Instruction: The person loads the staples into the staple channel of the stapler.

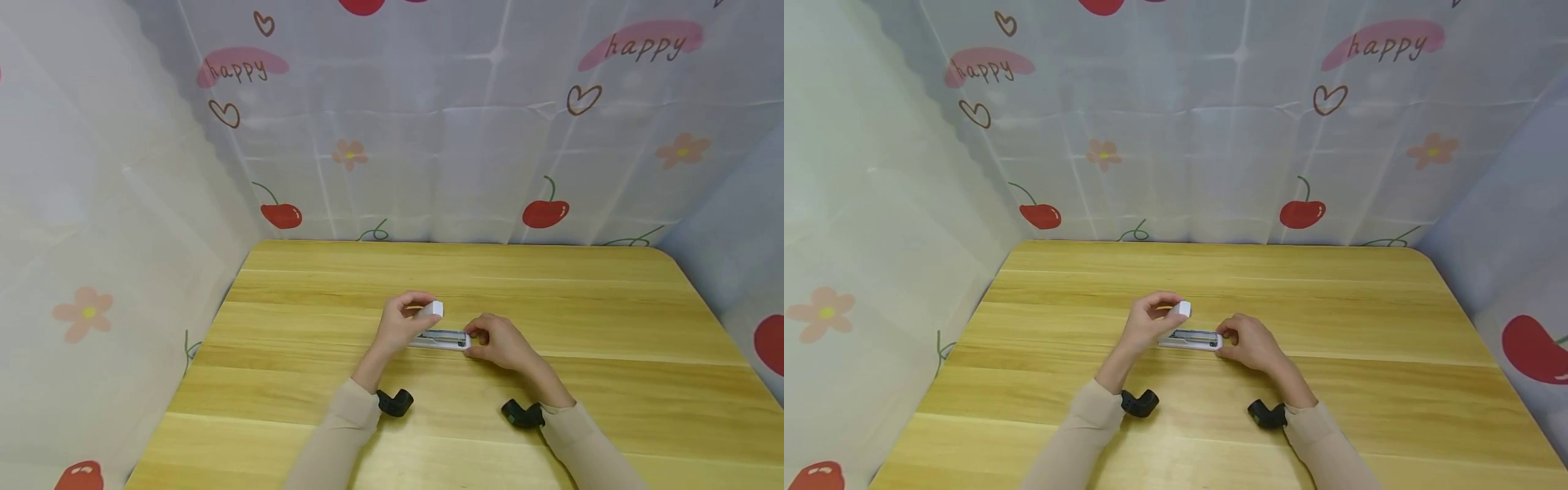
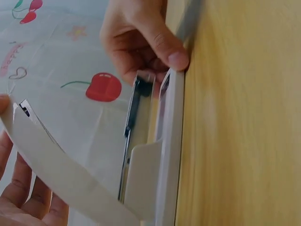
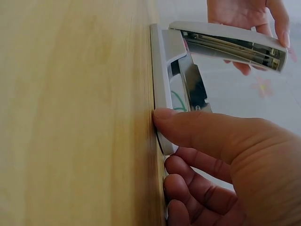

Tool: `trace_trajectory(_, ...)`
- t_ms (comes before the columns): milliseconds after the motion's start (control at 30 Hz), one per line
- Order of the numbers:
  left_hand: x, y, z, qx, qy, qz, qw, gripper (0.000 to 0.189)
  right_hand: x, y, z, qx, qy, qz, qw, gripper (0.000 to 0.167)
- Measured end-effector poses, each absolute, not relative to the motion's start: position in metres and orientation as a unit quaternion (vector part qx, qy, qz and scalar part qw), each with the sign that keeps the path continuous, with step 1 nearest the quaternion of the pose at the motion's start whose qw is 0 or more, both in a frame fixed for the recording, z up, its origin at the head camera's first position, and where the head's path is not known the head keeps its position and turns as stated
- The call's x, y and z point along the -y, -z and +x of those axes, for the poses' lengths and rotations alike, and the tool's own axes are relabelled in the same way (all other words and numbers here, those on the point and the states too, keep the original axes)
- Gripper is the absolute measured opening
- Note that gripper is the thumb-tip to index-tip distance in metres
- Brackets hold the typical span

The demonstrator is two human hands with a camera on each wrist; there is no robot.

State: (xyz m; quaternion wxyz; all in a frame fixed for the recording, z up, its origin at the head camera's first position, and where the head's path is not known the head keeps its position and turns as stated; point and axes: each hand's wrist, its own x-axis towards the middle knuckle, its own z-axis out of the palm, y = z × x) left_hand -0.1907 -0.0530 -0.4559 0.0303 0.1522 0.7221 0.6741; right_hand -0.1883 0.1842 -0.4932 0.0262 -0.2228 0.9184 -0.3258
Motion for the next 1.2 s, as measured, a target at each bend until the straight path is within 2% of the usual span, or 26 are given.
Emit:
trace_trajectory(200,0.035,0.461,-0.187,-0.752,-0.64,0.154,0.036,0.031,-0.184,0.493,-0.187,-0.918,0.324,-0.225,0.029,0.028)
trace_trajectory(700,0.004,0.477,-0.182,-0.862,-0.474,0.177,0.012,0.029,-0.186,0.494,-0.187,-0.917,0.323,-0.231,0.022,0.023)
trace_trajectory(1200,-0.001,0.482,-0.181,-0.882,-0.437,0.176,0.018,0.033,-0.187,0.494,-0.186,-0.916,0.327,-0.229,0.029,0.024)
